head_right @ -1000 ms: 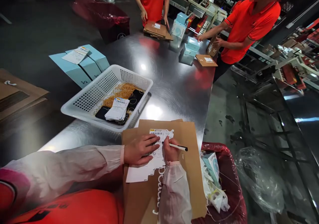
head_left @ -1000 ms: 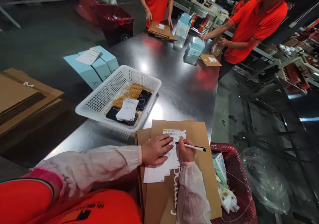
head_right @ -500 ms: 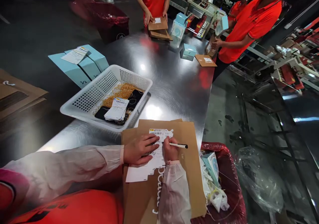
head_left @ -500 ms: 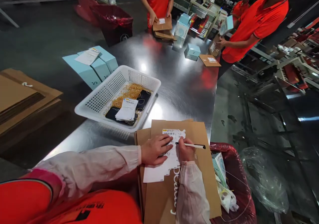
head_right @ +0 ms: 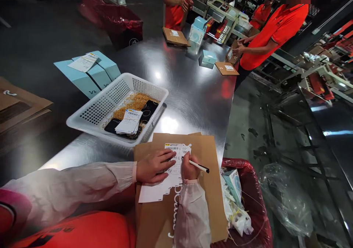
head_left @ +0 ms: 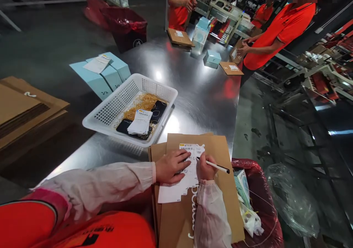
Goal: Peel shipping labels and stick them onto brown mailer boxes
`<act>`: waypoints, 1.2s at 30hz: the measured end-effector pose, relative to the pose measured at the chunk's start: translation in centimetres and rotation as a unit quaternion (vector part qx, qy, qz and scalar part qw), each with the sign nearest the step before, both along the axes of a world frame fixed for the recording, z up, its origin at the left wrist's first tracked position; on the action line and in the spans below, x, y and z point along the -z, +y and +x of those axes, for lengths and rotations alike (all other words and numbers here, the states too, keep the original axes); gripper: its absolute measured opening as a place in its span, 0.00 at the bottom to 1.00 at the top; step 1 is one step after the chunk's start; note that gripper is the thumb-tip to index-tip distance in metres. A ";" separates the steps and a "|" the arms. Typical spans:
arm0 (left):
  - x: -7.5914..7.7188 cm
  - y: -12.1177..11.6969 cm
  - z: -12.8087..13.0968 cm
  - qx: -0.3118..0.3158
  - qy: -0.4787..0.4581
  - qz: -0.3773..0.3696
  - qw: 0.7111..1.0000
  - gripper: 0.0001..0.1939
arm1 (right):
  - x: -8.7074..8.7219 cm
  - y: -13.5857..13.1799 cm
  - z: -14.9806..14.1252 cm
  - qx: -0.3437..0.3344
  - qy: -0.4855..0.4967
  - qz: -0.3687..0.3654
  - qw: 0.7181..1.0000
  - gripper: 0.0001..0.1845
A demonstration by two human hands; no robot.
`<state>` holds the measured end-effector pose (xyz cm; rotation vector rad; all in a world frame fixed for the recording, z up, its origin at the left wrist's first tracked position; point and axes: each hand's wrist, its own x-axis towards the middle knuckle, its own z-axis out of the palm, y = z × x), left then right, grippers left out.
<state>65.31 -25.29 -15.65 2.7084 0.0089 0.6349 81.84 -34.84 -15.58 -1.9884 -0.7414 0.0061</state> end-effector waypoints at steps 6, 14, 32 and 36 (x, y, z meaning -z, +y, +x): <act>0.0 0.1 0.0 0.003 0.001 -0.006 1.000 0.22 | -0.7 0.3 -0.1 -0.009 0.045 -0.005 0.999 0.28; 0.1 0.0 0.0 0.000 0.004 -0.005 1.000 0.22 | -0.5 0.0 -0.1 -0.008 0.073 -0.019 0.997 0.27; 0.0 -0.1 0.0 -0.002 0.000 -0.017 1.000 0.22 | -0.4 0.0 0.0 -0.043 0.040 -0.025 0.998 0.26; 0.1 -0.1 -0.1 -0.001 0.006 -0.016 1.000 0.22 | -0.5 0.0 -0.1 -0.045 0.052 -0.023 0.997 0.26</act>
